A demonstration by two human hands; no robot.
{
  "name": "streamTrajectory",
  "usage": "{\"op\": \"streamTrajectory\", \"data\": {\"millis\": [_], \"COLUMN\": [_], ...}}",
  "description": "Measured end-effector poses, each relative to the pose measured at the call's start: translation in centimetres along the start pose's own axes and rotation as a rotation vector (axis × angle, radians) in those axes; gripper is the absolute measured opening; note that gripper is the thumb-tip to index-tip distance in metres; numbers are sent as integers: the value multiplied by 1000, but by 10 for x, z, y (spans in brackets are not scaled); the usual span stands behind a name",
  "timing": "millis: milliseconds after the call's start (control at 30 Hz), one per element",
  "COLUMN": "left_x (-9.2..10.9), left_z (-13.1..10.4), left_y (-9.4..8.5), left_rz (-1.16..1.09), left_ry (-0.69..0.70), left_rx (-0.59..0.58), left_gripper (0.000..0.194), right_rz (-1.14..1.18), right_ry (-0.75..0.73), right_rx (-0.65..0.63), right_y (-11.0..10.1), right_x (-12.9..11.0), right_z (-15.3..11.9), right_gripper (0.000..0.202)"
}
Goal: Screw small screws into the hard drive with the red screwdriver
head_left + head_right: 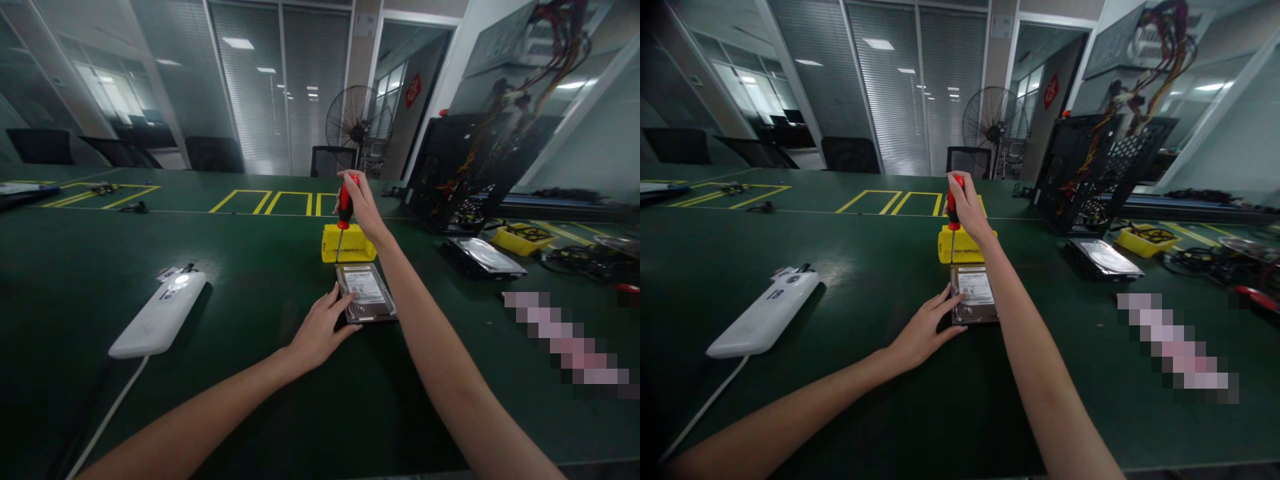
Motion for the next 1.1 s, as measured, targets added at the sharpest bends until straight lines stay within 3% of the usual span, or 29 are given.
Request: {"op": "streamTrajectory", "data": {"millis": [300,600,1100], "left_x": [-1,0,1], "left_z": [0,1,0], "left_y": [0,-1,0], "left_rz": [2,-4,-6], "left_ry": [6,-1,14], "left_rx": [17,10,12], "left_gripper": [62,62,61], "right_rz": [-58,54,-3], "right_ry": [21,44,8], "right_rx": [-3,-45,-84], "right_y": [2,1,7], "right_x": [-8,-7,-7], "right_z": [-5,-5,-4], "right_gripper": [38,30,38]}}
Point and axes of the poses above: each hand's wrist, its own z-axis towards the middle knuckle, its own y-axis out of the palm, x = y × z, the point moved 9 cm from there along z, towards the middle knuckle, and after that the axes turned 9 degrees about y, right-handed, at the moved point
